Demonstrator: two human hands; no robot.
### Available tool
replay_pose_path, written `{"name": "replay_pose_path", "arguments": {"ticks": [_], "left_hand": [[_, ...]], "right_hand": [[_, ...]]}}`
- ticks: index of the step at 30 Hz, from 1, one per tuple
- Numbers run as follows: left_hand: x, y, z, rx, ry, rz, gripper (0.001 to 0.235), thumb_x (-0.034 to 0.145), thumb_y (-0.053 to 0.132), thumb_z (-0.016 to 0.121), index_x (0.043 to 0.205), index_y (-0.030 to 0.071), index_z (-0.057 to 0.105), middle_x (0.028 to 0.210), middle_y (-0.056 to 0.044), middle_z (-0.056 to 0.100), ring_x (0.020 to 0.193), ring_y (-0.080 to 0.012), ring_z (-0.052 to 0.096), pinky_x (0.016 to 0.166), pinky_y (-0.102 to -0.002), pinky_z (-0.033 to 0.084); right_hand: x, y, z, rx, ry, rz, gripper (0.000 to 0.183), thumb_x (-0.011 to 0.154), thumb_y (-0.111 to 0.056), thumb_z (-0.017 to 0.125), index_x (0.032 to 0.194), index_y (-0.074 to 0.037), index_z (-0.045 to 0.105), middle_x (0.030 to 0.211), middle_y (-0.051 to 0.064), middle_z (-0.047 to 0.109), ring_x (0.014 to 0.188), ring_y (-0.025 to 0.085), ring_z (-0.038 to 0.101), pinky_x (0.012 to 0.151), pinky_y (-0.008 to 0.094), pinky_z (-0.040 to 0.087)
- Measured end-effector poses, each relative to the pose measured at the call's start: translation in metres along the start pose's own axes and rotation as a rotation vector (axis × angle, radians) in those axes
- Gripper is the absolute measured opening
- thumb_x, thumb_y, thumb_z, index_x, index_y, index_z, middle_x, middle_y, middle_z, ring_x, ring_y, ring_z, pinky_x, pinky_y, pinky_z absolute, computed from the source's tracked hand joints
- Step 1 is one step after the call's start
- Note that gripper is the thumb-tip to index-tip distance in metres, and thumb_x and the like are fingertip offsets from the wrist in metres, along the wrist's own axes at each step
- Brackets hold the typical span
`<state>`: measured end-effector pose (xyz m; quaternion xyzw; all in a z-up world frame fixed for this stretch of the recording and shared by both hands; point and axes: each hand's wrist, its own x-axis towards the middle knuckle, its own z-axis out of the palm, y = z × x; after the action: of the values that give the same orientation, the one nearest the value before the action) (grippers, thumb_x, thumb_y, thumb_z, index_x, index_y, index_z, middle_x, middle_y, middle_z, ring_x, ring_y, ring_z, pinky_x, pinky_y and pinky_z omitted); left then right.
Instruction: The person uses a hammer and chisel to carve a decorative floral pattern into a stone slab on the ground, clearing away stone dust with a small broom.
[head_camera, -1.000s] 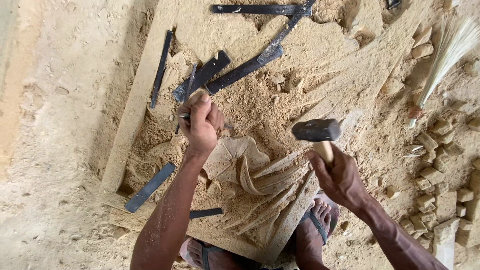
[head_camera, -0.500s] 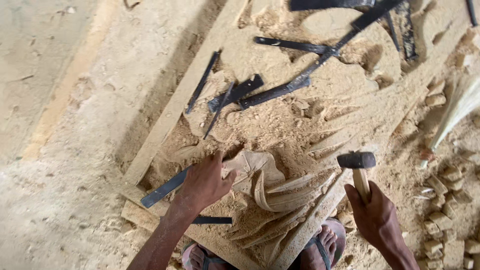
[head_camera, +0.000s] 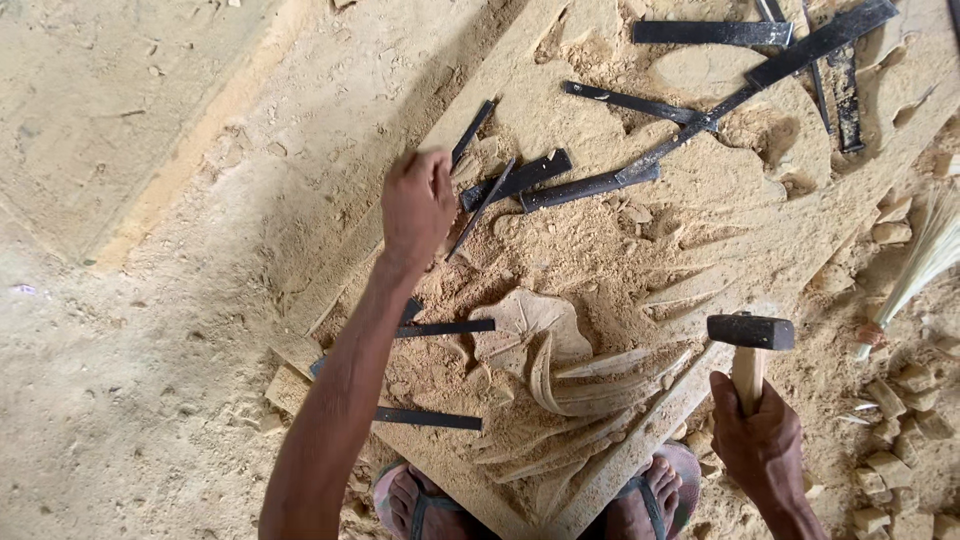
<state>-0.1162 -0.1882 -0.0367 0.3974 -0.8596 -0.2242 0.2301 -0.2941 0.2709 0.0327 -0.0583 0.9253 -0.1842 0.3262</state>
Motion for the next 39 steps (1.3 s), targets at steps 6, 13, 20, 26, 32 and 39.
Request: {"name": "replay_pose_path", "arguments": {"ticks": [6,13,20,26,32,39], "left_hand": [[0.054,0.006,0.029,0.094,-0.07,0.09,0.025,0.102,0.026,0.074,0.12,0.009,0.071,0.111,-0.006,0.064,0.1,-0.023,0.062,0.097,-0.044,0.055],[0.079,0.085,0.08,0.157,-0.223,0.293,0.024,0.098,0.021,0.073,0.122,0.016,0.072,0.123,-0.008,0.057,0.109,-0.0276,0.053,0.098,-0.045,0.05],[0.106,0.151,0.119,0.357,-0.31,0.429,0.039,0.104,0.021,0.067,0.142,0.012,0.067,0.146,-0.011,0.051,0.132,-0.0357,0.043,0.112,-0.054,0.037],[0.118,0.145,0.132,0.239,-0.297,0.522,0.014,0.096,0.018,0.077,0.105,0.016,0.065,0.102,-0.008,0.063,0.103,-0.031,0.053,0.093,-0.045,0.039],[0.131,0.161,0.14,0.353,-0.382,0.399,0.024,0.097,0.015,0.075,0.12,0.012,0.072,0.123,-0.012,0.06,0.116,-0.03,0.052,0.105,-0.045,0.041],[0.141,0.217,0.163,0.443,-0.448,0.738,0.026,0.092,0.015,0.072,0.117,0.01,0.073,0.118,-0.011,0.065,0.111,-0.0297,0.055,0.099,-0.044,0.042]], "right_hand": [[0.003,0.021,0.011,0.049,-0.044,-0.106,0.04,0.108,-0.038,0.063,0.085,-0.005,0.056,0.056,0.008,0.055,0.037,0.02,0.05,0.029,0.037,0.046],[0.001,0.046,0.034,-0.029,-0.052,-0.13,0.037,0.106,-0.038,0.063,0.09,-0.005,0.06,0.061,0.007,0.061,0.038,0.018,0.054,0.03,0.035,0.051],[-0.005,0.057,0.043,-0.044,-0.122,-0.101,0.035,0.105,-0.041,0.06,0.092,-0.009,0.063,0.064,0.002,0.062,0.04,0.013,0.054,0.034,0.03,0.051],[-0.003,0.067,0.051,-0.003,-0.173,-0.105,0.033,0.104,-0.043,0.059,0.088,-0.014,0.065,0.062,-0.003,0.061,0.042,0.01,0.051,0.036,0.029,0.047],[0.005,0.08,0.052,0.051,-0.211,-0.274,0.028,0.104,-0.039,0.058,0.102,-0.013,0.069,0.067,-0.002,0.072,0.039,0.008,0.06,0.031,0.025,0.051],[0.002,0.074,0.062,0.085,-0.327,-0.211,0.024,0.11,-0.034,0.052,0.102,-0.016,0.066,0.078,0.0,0.079,0.047,0.006,0.068,0.036,0.023,0.057]]}}
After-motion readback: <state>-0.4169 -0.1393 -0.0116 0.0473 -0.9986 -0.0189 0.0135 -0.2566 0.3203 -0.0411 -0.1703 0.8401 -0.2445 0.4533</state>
